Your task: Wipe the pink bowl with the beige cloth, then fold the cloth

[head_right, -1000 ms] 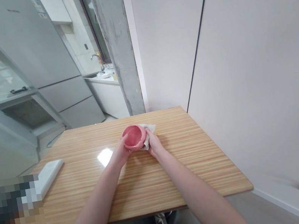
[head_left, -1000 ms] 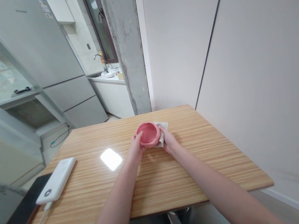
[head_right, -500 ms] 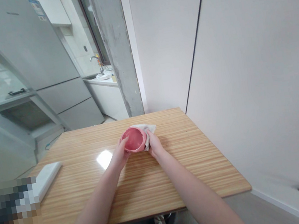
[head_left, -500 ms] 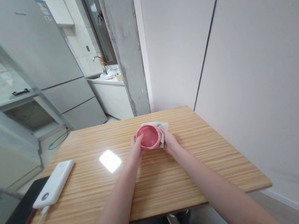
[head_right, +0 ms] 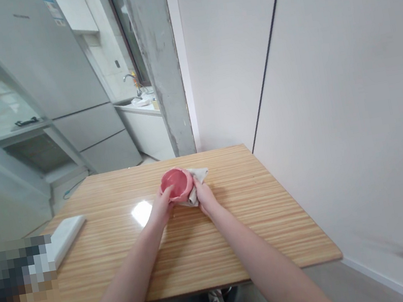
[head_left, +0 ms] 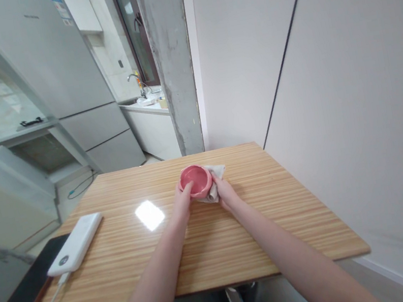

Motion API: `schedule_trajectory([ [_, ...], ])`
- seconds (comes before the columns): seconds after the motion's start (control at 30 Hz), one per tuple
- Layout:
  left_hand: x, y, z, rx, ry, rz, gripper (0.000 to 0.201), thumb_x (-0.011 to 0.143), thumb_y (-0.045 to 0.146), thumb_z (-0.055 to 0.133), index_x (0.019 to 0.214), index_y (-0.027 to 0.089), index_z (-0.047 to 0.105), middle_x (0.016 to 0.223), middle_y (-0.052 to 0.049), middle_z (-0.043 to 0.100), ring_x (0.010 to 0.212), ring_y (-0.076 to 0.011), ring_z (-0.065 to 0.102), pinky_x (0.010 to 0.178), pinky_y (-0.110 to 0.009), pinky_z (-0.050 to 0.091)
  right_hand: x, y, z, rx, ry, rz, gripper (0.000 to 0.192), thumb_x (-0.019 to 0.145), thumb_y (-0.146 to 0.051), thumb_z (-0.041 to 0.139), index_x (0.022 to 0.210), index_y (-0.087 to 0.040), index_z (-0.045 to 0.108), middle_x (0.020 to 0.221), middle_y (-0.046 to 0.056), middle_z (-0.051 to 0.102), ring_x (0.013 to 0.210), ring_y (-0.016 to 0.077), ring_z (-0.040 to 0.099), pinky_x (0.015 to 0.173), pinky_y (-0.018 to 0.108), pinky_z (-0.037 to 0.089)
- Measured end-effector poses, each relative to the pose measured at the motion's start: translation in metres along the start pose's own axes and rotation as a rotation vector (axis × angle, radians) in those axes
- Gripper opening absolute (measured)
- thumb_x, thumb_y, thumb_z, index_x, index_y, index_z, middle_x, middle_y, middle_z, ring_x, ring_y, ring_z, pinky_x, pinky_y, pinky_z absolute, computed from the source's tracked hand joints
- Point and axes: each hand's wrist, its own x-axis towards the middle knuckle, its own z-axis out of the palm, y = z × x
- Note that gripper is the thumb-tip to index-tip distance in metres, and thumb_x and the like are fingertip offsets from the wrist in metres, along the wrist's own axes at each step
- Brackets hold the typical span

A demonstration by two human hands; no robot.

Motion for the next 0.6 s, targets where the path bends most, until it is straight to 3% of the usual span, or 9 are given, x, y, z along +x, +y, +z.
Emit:
schedule_trajectory([
  [0.07, -0.003, 0.0, 0.002, 0.066, -0.085, -0.096, 0.051, 0.071, 0.033, 0.067, 0.12, 0.024, 0.055, 0.106, -0.007, 0.065, 0.077, -0.0149, 0.062, 0.055, -0.019, 0.048, 0.006, -0.007, -0.005, -0.03, 0.09, -0.046, 0.018, 0.077, -0.031, 0.059, 0.087, -0.018, 0.066, 0.088, 0.003, 0.073, 0.084, 0.0148, 0.067, 0.072, 0.023, 0.052],
  [0.17, -0.006, 0.0, 0.004, 0.118, -0.157, -0.183, 0.054, 0.072, 0.04, 0.065, 0.123, 0.028, 0.052, 0.112, -0.008, 0.064, 0.08, -0.0185, 0.064, 0.054, -0.024, 0.051, 0.011, -0.015, -0.011, -0.097, 0.107, -0.068, 0.017, 0.074, -0.031, 0.059, 0.083, -0.018, 0.066, 0.084, 0.002, 0.073, 0.083, 0.0157, 0.067, 0.071, 0.023, 0.051],
  [0.27, -0.003, -0.002, 0.002, 0.119, -0.135, -0.165, 0.049, 0.075, 0.044, 0.061, 0.119, 0.025, 0.056, 0.11, -0.009, 0.064, 0.083, -0.02, 0.064, 0.052, -0.024, 0.051, 0.009, -0.014, -0.01, -0.134, 0.076, -0.02, 0.016, 0.073, -0.031, 0.06, 0.081, -0.018, 0.066, 0.083, 0.003, 0.073, 0.083, 0.016, 0.067, 0.07, 0.023, 0.051],
  [0.43, 0.005, -0.006, -0.003, -0.014, 0.005, -0.051, 0.048, 0.08, 0.047, 0.054, 0.123, 0.025, 0.053, 0.116, -0.007, 0.062, 0.09, -0.0177, 0.063, 0.056, -0.021, 0.05, 0.001, -0.002, 0.0, -0.083, -0.014, -0.004, 0.021, 0.075, -0.037, 0.059, 0.084, -0.019, 0.067, 0.089, 0.004, 0.073, 0.09, 0.0161, 0.066, 0.074, 0.024, 0.051],
  [0.5, 0.005, -0.006, -0.003, -0.027, -0.02, -0.037, 0.051, 0.081, 0.051, 0.053, 0.126, 0.026, 0.05, 0.117, -0.007, 0.062, 0.09, -0.0176, 0.063, 0.061, -0.023, 0.051, 0.001, -0.001, 0.001, -0.065, -0.016, -0.025, 0.025, 0.075, -0.039, 0.058, 0.087, -0.019, 0.067, 0.091, 0.004, 0.073, 0.092, 0.0169, 0.065, 0.075, 0.025, 0.051],
  [0.6, 0.002, -0.004, -0.001, 0.001, -0.167, -0.1, 0.057, 0.079, 0.059, 0.051, 0.125, 0.025, 0.051, 0.112, -0.009, 0.064, 0.089, -0.0205, 0.065, 0.067, -0.029, 0.053, 0.005, -0.006, -0.005, -0.061, 0.042, -0.079, 0.026, 0.074, -0.039, 0.058, 0.086, -0.018, 0.068, 0.09, 0.004, 0.073, 0.09, 0.0179, 0.065, 0.075, 0.026, 0.05],
])
